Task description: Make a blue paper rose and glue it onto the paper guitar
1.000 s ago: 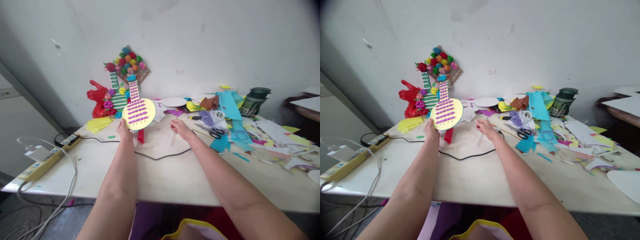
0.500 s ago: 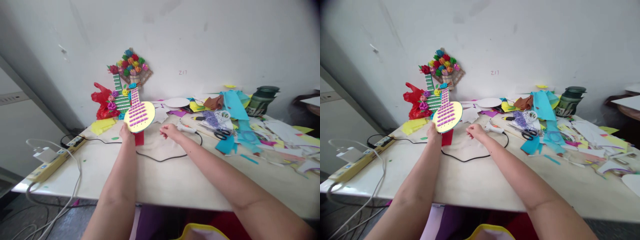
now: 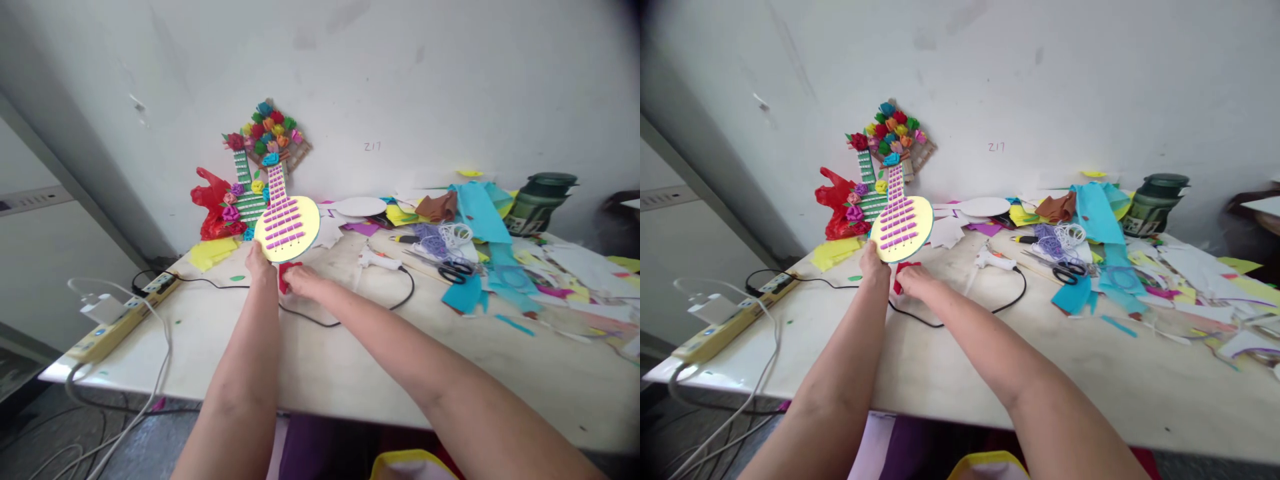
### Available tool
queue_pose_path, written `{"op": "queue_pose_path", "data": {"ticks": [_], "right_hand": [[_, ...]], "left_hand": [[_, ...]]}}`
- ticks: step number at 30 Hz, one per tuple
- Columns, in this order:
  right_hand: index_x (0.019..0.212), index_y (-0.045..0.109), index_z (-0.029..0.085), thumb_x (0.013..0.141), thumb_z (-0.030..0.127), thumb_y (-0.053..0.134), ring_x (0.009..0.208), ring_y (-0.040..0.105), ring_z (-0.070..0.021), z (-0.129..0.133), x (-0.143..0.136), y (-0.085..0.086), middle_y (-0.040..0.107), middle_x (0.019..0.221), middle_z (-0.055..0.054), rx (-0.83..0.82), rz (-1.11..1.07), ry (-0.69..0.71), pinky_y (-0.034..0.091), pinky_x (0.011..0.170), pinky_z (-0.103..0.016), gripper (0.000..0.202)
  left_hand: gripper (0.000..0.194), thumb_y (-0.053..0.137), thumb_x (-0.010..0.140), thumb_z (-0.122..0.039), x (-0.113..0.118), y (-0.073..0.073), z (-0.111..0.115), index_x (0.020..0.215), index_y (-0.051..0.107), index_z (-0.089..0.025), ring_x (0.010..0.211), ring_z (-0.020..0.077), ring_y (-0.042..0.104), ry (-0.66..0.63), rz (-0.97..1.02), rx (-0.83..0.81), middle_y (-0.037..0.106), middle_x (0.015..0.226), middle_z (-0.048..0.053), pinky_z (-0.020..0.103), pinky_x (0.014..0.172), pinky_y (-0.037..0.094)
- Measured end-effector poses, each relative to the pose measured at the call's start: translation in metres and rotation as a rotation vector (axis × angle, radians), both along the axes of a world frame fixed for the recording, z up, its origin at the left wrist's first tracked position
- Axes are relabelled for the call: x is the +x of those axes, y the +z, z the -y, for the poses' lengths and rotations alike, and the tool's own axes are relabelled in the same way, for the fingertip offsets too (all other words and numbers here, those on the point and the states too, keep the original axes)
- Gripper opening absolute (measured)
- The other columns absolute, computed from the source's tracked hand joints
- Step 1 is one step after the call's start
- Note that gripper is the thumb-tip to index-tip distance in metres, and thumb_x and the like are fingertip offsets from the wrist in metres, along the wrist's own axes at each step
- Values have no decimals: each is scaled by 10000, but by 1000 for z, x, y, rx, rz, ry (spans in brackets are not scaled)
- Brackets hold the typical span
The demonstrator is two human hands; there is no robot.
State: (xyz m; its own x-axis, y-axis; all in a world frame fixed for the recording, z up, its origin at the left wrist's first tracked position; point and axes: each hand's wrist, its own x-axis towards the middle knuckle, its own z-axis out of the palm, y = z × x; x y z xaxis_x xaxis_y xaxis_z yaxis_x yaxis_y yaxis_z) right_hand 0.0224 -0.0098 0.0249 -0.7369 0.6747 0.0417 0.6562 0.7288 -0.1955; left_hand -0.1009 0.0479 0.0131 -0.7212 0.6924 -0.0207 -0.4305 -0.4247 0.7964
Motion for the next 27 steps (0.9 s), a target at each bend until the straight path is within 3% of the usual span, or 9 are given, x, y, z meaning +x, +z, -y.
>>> {"op": "queue_pose_path", "data": {"ticks": [3, 6, 9, 11, 14, 16, 20, 22, 27], "right_hand": [[849, 696, 150, 659, 82, 581, 850, 630, -274, -7, 19, 1, 671, 928, -141, 68, 42, -63, 450, 673, -315, 232], [626, 674, 140, 544, 46, 665, 756, 634, -273, -22, 51, 5, 671, 741, -133, 42, -23, -243, 444, 630, -310, 125], [442, 563, 176, 433, 166, 781, 610, 603, -214, -35, 81, 16, 585, 508, -46, -35, -90, -321, 433, 547, -273, 218], [427, 528, 188, 397, 283, 814, 541, 562, -165, -38, 91, 25, 521, 437, 0, -131, -275, -287, 421, 511, -244, 303], [617, 597, 167, 441, 286, 809, 522, 538, -112, -32, 88, 33, 593, 575, 3, -314, -709, -265, 428, 494, -216, 300], [807, 608, 161, 569, 309, 752, 482, 523, -91, -24, 75, 32, 623, 669, -3, -572, -991, -243, 443, 464, -222, 316], [740, 567, 134, 640, 262, 714, 455, 515, -78, -16, 48, 19, 590, 595, 6, -876, -1344, -229, 478, 461, -223, 218], [692, 564, 131, 658, 300, 700, 448, 515, -76, -17, 42, 11, 591, 578, 2, -861, -1356, -212, 473, 456, -217, 219], [475, 505, 145, 668, 357, 663, 348, 379, -36, -20, 48, 3, 467, 420, 48, -500, -1043, -217, 295, 353, -167, 328]], "left_hand": [[322, 544, 765, -306, -10, 2, -1, 1035, 574, -133, 834, 158, 645, 50, -69, 44, 659, 949, 81, 258, 679, 537], [344, 498, 800, -357, -18, 2, -3, 1063, 574, -148, 850, 160, 645, 65, -164, 28, 661, 953, 83, 255, 669, 539], [364, 495, 801, -372, -21, -1, -6, 1082, 571, -152, 849, 161, 645, 81, -169, 1, 661, 955, 86, 251, 656, 538], [367, 512, 788, -369, -18, -3, -7, 1075, 577, -149, 839, 159, 646, 77, -160, 15, 662, 941, 84, 244, 659, 535], [366, 533, 771, -368, -11, -3, -5, 1049, 587, -137, 836, 152, 644, 59, -140, 62, 656, 953, 87, 232, 673, 530], [373, 530, 771, -372, -4, -2, -4, 1048, 584, -128, 820, 149, 644, 48, -125, 55, 652, 965, 90, 230, 662, 530], [380, 496, 793, -378, 8, 2, -3, 1060, 580, -120, 759, 154, 648, 33, -146, -16, 664, 903, 87, 241, 610, 530], [367, 488, 799, -364, 11, 2, -4, 1053, 582, -117, 752, 155, 647, 45, -143, -29, 668, 877, 84, 243, 608, 530], [359, 509, 777, -332, 6, -2, -3, 1063, 576, -126, 778, 156, 646, 65, -110, -54, 665, 883, 76, 240, 621, 529]]}}
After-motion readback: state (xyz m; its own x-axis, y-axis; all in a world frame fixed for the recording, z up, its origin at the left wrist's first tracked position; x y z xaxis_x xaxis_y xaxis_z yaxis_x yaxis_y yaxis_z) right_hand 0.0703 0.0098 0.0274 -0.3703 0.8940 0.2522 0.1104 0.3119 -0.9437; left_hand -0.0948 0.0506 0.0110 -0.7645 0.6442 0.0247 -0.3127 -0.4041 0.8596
